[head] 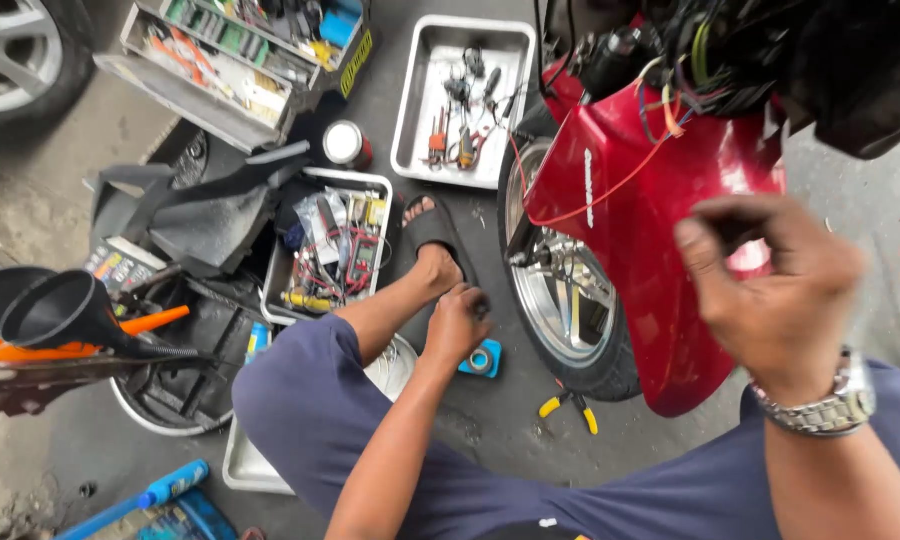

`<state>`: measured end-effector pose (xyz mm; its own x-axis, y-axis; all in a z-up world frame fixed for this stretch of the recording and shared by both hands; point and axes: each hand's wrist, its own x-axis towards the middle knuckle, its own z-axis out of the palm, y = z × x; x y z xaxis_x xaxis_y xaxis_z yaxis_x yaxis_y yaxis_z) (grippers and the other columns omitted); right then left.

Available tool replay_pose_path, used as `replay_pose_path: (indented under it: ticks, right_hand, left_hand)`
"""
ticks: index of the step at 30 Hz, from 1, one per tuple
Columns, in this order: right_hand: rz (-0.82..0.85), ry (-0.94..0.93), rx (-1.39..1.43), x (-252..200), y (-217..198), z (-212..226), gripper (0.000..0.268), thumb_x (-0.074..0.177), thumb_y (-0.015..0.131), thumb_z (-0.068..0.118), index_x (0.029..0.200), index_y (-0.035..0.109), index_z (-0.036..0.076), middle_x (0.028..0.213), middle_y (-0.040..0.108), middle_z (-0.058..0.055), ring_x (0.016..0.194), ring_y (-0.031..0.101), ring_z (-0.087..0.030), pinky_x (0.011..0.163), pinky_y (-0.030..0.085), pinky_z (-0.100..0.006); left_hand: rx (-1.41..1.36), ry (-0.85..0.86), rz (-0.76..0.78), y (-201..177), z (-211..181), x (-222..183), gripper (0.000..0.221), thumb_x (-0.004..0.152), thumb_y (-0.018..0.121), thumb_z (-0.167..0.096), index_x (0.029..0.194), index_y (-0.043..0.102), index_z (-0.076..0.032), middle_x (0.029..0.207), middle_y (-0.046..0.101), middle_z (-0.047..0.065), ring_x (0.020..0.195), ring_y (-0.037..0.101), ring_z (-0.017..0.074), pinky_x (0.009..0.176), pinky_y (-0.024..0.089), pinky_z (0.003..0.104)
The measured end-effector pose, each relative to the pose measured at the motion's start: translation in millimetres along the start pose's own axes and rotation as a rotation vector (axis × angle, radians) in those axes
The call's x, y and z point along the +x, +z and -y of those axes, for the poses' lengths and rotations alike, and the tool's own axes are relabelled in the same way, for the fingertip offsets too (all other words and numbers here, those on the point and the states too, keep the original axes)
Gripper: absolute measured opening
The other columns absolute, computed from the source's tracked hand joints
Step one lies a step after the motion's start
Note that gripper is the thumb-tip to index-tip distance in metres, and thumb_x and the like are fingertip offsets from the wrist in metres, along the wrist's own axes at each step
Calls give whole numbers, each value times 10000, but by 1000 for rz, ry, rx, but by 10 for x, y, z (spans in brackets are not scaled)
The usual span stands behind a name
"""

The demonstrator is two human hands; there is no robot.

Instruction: Repairing and connecting the electrical wiring harness on the front of a motorcycle.

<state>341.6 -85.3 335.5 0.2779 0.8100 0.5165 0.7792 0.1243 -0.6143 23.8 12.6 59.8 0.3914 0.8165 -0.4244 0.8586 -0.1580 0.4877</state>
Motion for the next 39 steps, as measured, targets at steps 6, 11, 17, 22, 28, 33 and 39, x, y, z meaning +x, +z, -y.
replay_pose_path:
  ticks: [6,11,17,22,28,33,39]
  right_hand:
    - [338,357,420,133,191,400,260,1009,790,146,1240,779,27,1133,835,-98,956,800,-155,854,671,-256]
    - [265,317,796,150,293,396,331,984,778,48,1300,733,-38,1247,802,-160,1192,798,-251,1080,677,-328]
    - [254,295,870,195,241,259,356,984,762,-1,1334,724,-56,1285,786,-183,1235,784,-281,1097,681,-336]
    - [144,274,874,189,315,169,274,977,788,-1,1239,759,-78,1165,781,-197,1100,788,-248,984,672,-349]
    - [65,291,893,184,375,140,253,959,810,-41,1194,768,-123,1069,770,-225,1015,792,-236,901,685,-383]
    - [57,300,883,157,405,122,236,986,784,-42,1202,758,-135,1060,762,-223,996,796,-240,904,694,-388]
    - [35,323,805,173,441,183,234,952,841,-39,1174,789,-91,1058,780,-175,975,783,-173,882,671,-312]
  left_hand:
    - [-592,920,-529,-1712,-1829,-745,226,937,847,66,1118,760,-37,1158,743,153,1058,783,292,951,702,421]
    - [-706,985,-584,-1946,-2207,-819,323,933,861,53,1195,711,-60,1137,777,138,1038,806,240,902,691,313]
    - [-838,1014,-512,-1960,-2310,-768,307,961,853,59,1198,688,-47,1161,756,156,1110,795,283,972,719,359]
    - [-812,1038,-565,-1985,-2382,-707,256,921,891,41,1124,762,-47,1091,801,152,1007,832,294,880,725,398]
    - [-752,986,-632,-1976,-2396,-697,239,881,911,37,1075,849,-88,1041,858,107,941,856,299,802,722,461]
    - [-698,971,-644,-1958,-2367,-680,262,869,928,24,1072,868,-129,1057,865,94,953,860,279,801,726,426]
    - [-661,965,-669,-1956,-2349,-658,173,922,850,52,1022,852,-90,1033,861,117,928,859,331,759,708,422]
